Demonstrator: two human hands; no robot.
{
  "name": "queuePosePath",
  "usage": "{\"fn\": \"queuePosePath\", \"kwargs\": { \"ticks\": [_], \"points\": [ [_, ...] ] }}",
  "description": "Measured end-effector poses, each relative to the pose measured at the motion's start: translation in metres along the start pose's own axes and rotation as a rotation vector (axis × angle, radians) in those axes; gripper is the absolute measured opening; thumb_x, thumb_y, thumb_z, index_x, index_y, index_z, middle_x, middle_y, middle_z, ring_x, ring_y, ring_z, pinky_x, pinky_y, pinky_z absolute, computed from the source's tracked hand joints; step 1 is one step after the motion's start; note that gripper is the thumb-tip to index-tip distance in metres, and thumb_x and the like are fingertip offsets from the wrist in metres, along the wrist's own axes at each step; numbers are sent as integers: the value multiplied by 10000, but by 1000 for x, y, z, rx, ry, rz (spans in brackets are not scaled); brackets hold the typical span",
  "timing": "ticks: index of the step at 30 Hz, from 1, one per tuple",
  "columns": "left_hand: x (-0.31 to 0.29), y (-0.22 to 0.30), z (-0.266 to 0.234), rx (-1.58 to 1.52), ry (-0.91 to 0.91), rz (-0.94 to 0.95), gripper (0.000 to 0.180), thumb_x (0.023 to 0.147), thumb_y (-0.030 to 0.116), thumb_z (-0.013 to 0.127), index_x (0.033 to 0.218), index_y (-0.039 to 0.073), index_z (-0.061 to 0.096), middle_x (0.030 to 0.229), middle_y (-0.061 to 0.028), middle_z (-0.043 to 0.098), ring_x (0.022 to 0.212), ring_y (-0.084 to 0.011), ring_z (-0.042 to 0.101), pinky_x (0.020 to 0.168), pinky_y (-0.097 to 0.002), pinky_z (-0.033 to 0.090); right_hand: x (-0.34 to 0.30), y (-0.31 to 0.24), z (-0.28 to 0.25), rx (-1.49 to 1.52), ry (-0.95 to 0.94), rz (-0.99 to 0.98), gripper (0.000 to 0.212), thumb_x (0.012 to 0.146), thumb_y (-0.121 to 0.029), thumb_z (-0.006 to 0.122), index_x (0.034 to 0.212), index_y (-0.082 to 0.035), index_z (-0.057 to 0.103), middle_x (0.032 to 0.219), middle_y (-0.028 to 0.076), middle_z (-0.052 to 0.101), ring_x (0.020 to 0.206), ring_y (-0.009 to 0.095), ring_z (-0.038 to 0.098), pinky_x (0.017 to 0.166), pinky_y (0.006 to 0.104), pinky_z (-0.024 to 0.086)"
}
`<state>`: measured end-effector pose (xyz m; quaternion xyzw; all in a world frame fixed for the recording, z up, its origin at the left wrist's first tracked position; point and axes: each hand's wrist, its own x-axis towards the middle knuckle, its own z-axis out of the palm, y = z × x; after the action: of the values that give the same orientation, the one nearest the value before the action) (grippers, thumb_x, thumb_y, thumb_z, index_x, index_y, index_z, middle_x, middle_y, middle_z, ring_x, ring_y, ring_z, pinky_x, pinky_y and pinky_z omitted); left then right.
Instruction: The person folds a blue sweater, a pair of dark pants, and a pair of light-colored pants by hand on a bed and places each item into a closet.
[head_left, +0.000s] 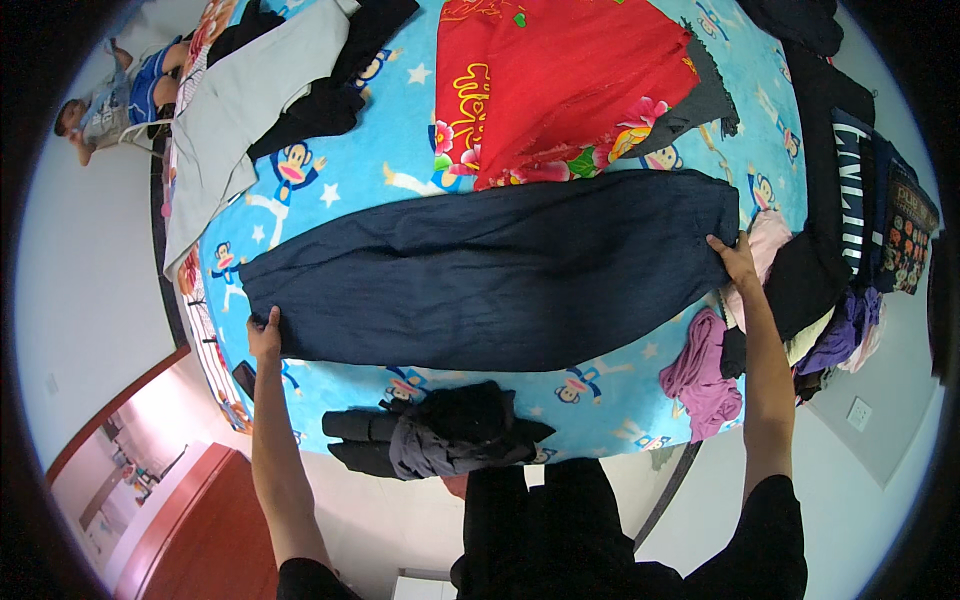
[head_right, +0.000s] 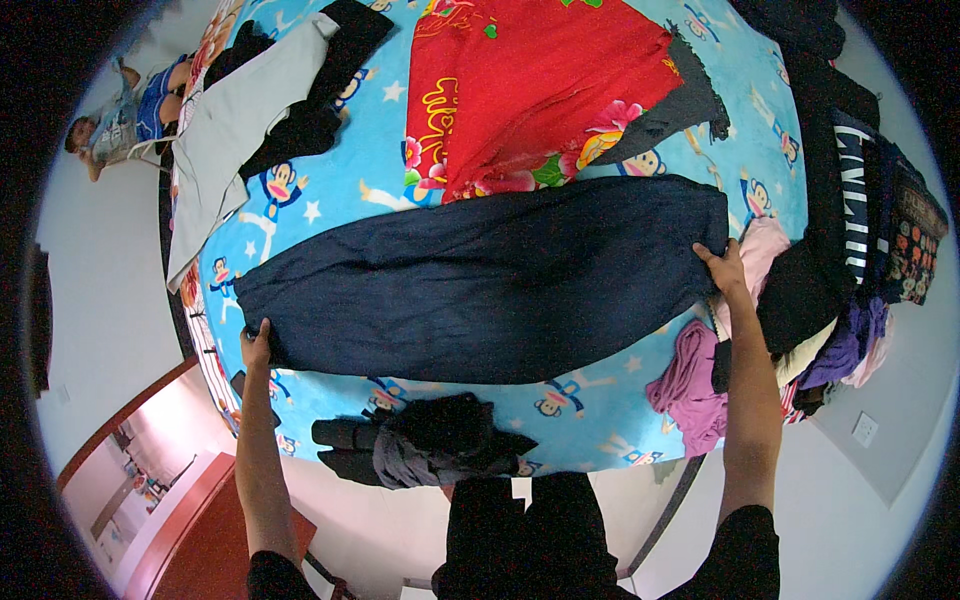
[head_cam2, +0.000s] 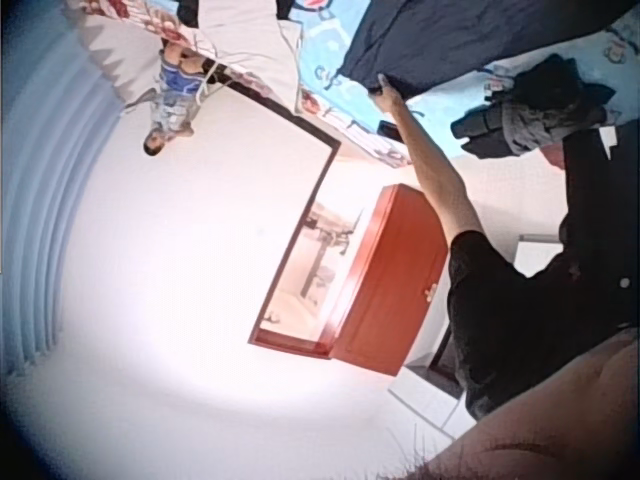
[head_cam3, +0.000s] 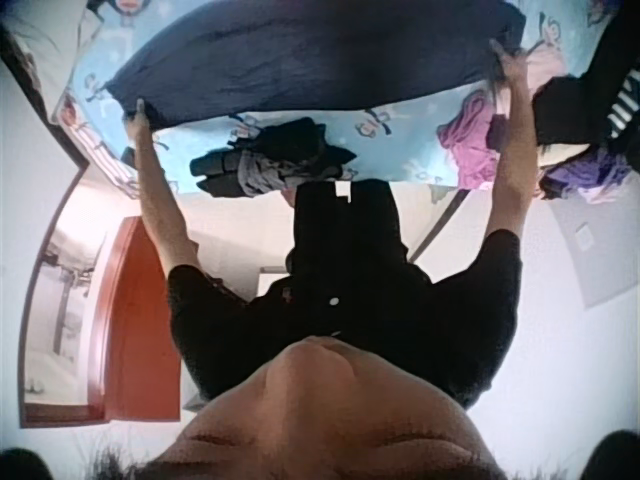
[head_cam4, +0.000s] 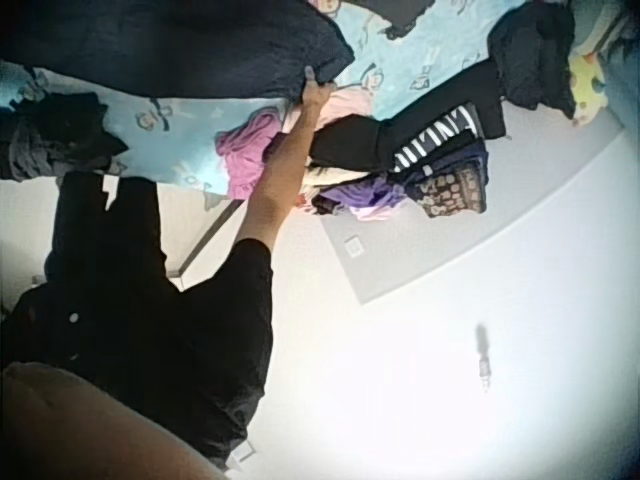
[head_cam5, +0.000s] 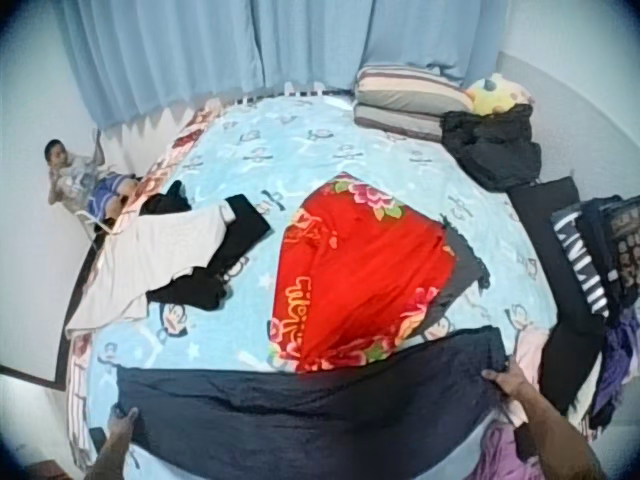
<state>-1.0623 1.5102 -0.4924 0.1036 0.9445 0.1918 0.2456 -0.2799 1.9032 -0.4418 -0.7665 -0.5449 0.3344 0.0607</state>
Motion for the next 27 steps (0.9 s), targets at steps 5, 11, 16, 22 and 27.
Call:
{"fn": "queuePosePath", "kwargs": {
  "ticks": [5, 11, 16, 22, 27],
  "points": [
    [64, -16, -53, -29, -110, 313, 246, 795, 210, 703, 851, -5, 599, 690, -33, 575, 613, -119, 491, 555, -285, 411, 12, -14, -7, 6, -4, -111, 577, 781, -347, 723, 1133, 52, 500, 1069, 150, 598, 984, 192, 566, 855, 298, 450],
    [38, 19, -119, -500, -5, 443, 79, 884, 155, 548, 855, 83, 537, 799, 18, 504, 736, -90, 456, 674, -244, 360, -3, -34, -44, 533, -181, -345, 156, 893, -95, 571, 1021, -17, 526, 880, 0, 529, 845, 103, 501, 761, 241, 414],
    [23, 26, -136, -642, -509, 161, 165, 889, 273, 543, 926, 119, 498, 794, 22, 411, 763, -96, 449, 710, -263, 369, -16, -8, -66, 616, -234, -145, 284, 870, -49, 562, 1142, -20, 485, 952, 20, 541, 843, 104, 501, 779, 274, 424],
    [-19, 25, -106, -350, -648, -185, 466, 903, 391, 554, 1221, 60, 474, 1018, -85, 573, 883, -189, 585, 714, -303, 497, -9, 23, -44, 296, -435, -65, 557, 799, -47, 651, 1282, 34, 386, 1159, 118, 527, 1078, 169, 494, 957, 299, 382],
    [-3, 5, -101, 499, -143, 603, 497, 906, 339, 538, 1286, 27, 466, 1121, -185, 566, 1042, -292, 538, 875, -391, 436, -1, -56, -6, -74, 51, -522, 594, 732, -84, 682, 1268, -23, 433, 1178, 144, 538, 1108, 272, 493, 976, 365, 371]
  ]
}}
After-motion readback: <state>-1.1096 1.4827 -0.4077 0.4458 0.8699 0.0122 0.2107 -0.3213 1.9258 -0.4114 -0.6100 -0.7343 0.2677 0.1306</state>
